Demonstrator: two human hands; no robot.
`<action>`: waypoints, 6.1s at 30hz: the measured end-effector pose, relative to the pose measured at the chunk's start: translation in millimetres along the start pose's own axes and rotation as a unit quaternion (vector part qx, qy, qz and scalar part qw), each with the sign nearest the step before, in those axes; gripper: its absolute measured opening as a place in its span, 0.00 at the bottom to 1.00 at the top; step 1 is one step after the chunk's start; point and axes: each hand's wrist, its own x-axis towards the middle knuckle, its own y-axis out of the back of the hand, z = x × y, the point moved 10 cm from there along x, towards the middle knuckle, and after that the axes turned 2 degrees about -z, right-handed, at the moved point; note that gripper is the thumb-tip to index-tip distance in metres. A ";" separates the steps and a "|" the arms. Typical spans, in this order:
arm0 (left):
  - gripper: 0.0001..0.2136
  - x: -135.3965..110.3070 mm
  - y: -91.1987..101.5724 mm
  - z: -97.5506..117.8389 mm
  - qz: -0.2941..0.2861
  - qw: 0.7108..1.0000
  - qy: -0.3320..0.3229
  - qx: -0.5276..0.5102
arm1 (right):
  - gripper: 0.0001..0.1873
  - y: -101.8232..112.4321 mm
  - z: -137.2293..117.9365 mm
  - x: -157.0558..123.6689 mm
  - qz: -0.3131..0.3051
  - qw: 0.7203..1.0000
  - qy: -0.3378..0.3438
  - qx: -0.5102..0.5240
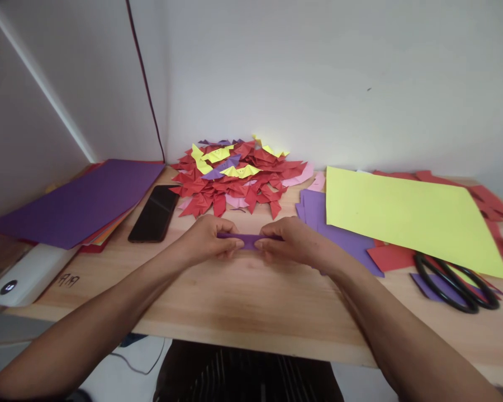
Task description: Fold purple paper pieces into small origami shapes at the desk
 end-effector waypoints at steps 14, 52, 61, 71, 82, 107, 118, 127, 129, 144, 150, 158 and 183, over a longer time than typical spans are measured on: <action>0.09 0.7 -0.6 -4.4 -0.049 0.998 0.008 -0.029 | 0.20 4.9 13.4 -4.3 -0.055 0.998 -0.003 0.025; 0.11 -8.8 -8.5 32.1 0.032 0.964 -0.149 0.220 | 0.18 1.3 -26.1 -2.3 0.055 0.985 0.121 -0.109; 0.07 -7.4 -14.9 23.1 -0.015 0.970 -0.130 0.207 | 0.20 -6.3 -31.1 0.2 0.081 0.973 0.134 -0.169; 0.13 -5.6 -5.9 14.3 -0.046 0.990 -0.060 0.115 | 0.21 0.3 -11.6 -1.4 0.021 0.995 0.048 -0.084; 0.13 2.2 -5.6 -12.8 -0.083 0.995 0.007 -0.056 | 0.23 19.8 4.6 -5.3 0.042 0.998 0.022 -0.039; 0.07 12.4 -2.3 -13.0 0.007 0.968 0.001 -0.249 | 0.05 32.6 -35.8 -16.2 0.309 0.917 0.169 -0.188; 0.09 9.5 12.0 -9.9 0.058 0.982 -0.021 -0.178 | 0.06 26.2 -42.0 -16.5 0.295 0.925 0.186 -0.150; 0.14 10.0 7.1 -9.0 0.042 0.985 -0.021 -0.168 | 0.05 26.2 -42.3 -18.8 0.313 0.921 0.186 -0.140; 0.14 8.6 8.1 -5.9 0.045 0.989 -0.036 -0.133 | 0.05 26.1 -43.9 -20.1 0.318 0.917 0.194 -0.145; 0.14 -5.3 4.0 23.6 0.037 0.988 -0.111 0.103 | 0.04 33.1 -37.2 -20.1 0.347 0.909 0.138 -0.183; 0.11 -5.1 2.3 26.1 0.028 0.986 -0.108 0.122 | 0.03 33.7 -33.9 -17.8 0.335 0.918 0.117 -0.178; 0.09 -3.6 2.8 18.4 0.033 0.990 -0.100 0.097 | 0.04 34.0 -33.4 -17.3 0.331 0.921 0.116 -0.172; 0.07 -3.3 16.3 14.2 0.096 0.993 -0.063 0.022 | 0.09 29.5 -42.0 -19.8 0.312 0.921 0.151 -0.177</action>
